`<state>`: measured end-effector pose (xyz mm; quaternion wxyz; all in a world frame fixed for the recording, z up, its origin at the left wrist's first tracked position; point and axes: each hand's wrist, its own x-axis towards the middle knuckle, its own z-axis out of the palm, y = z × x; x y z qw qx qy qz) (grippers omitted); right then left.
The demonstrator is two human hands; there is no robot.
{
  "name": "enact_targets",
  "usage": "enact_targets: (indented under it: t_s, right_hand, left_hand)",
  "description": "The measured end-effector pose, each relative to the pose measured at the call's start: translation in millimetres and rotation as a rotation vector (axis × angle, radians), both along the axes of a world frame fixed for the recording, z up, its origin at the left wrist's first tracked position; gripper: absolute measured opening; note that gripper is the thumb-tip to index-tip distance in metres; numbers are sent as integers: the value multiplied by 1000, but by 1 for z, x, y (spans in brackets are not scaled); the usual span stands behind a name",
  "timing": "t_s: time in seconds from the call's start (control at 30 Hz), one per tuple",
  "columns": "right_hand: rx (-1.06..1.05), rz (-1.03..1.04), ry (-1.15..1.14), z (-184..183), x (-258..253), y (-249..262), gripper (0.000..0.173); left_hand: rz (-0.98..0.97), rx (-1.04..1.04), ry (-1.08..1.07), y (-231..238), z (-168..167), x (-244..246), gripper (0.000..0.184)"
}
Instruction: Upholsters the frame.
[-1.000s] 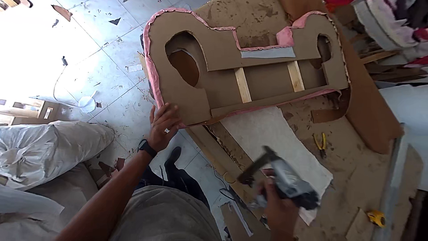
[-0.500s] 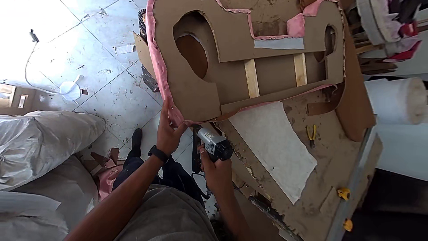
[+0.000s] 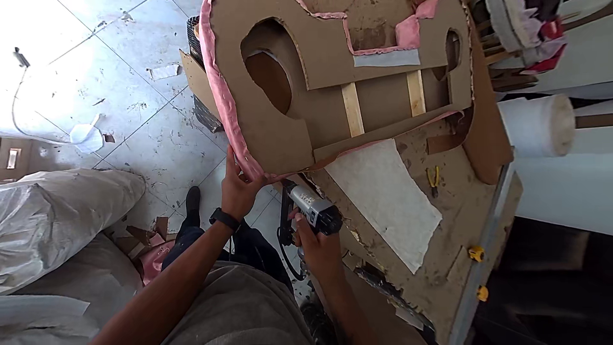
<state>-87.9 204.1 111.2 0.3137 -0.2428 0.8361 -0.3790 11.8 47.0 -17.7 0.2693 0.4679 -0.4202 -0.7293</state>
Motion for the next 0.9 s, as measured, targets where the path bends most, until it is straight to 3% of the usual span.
enact_targets:
  t_s: [0.37, 0.63, 0.9]
  right_hand:
    - [407, 113, 88, 8, 6, -31, 24]
    - [335, 119, 46, 9, 16, -24, 26]
    - [400, 127, 91, 9, 25, -31, 26]
  left_hand:
    - [-111, 82, -35, -18, -1, 4, 126]
    - [-120, 96, -32, -23, 2, 5, 122]
    - [-134, 110, -41, -25, -3, 3, 121]
